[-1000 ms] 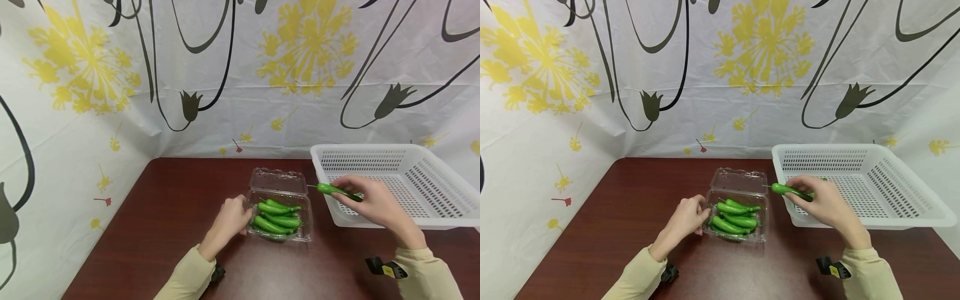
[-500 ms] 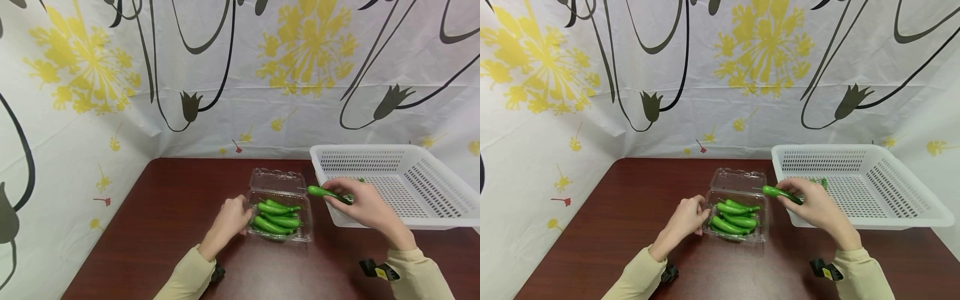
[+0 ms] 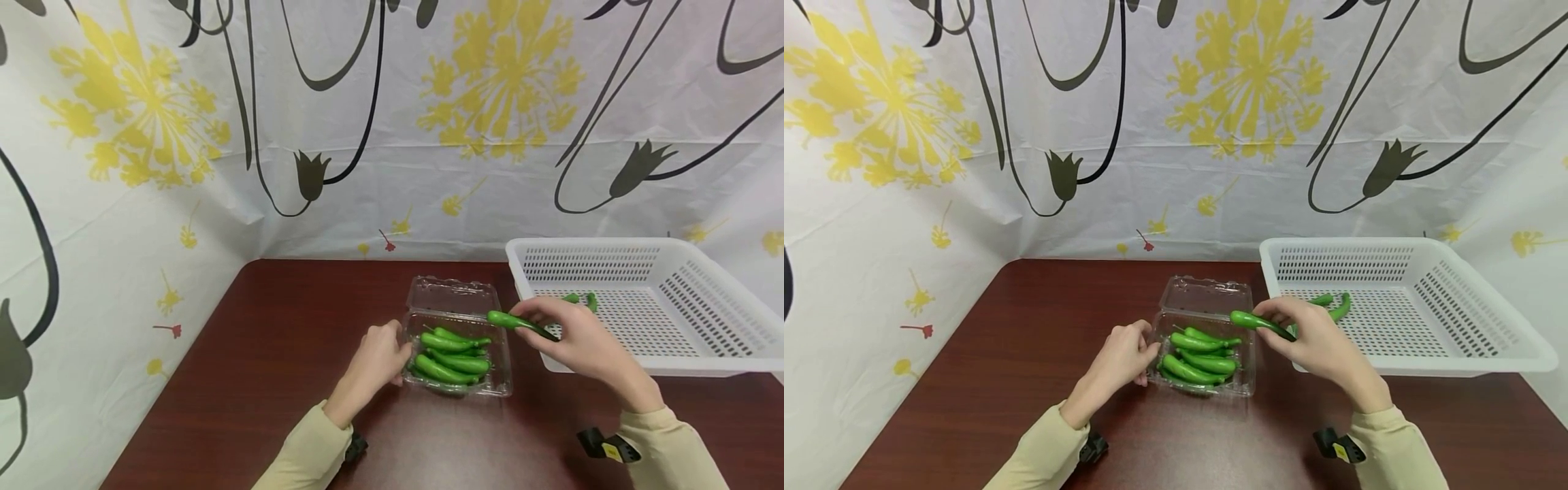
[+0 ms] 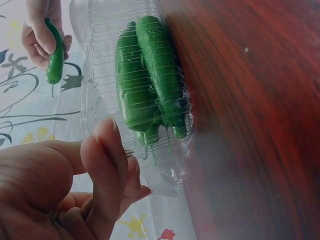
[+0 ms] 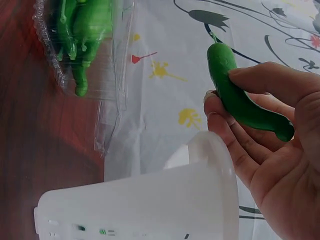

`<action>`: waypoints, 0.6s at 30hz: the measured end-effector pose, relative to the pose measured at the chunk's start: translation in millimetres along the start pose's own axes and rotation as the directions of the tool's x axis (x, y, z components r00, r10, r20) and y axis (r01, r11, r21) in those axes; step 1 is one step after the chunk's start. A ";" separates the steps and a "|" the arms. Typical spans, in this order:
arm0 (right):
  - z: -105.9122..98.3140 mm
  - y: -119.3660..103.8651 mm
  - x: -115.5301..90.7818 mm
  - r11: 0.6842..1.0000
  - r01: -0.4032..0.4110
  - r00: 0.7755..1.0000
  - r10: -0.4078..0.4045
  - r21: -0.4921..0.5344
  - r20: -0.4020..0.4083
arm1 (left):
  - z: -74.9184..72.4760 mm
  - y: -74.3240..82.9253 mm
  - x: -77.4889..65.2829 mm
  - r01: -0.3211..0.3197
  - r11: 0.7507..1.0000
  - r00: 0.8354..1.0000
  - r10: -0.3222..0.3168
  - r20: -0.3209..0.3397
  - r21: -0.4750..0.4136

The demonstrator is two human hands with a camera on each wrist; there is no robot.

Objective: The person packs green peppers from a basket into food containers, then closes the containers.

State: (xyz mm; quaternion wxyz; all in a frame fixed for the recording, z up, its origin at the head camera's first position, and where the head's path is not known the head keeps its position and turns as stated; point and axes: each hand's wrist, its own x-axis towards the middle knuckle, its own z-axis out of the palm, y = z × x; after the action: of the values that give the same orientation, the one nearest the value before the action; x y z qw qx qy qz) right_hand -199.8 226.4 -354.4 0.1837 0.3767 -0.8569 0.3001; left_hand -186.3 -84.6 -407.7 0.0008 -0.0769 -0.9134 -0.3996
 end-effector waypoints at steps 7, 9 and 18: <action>7.6 -2.6 1.6 1.000 0.012 1.000 -0.012 -0.005 0.007 | 0.1 -0.2 -0.8 0.003 1.000 1.000 -0.003 0.003 -0.005; 10.4 -3.3 1.9 1.000 0.010 1.000 -0.010 -0.006 0.009 | 0.2 -0.4 -1.0 0.002 1.000 1.000 -0.002 0.001 -0.004; 22.0 -4.1 2.1 0.999 0.036 0.999 -0.036 0.005 -0.001 | 1.5 -0.7 -0.4 -0.015 1.000 1.000 0.015 -0.007 -0.003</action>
State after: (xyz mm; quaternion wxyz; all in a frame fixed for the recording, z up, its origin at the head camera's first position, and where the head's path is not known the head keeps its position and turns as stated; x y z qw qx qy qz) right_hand -200.1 208.7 -368.3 0.1885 0.3924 -0.8491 0.2992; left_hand -185.9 -83.9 -409.3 0.0070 -0.0826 -0.9122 -0.4012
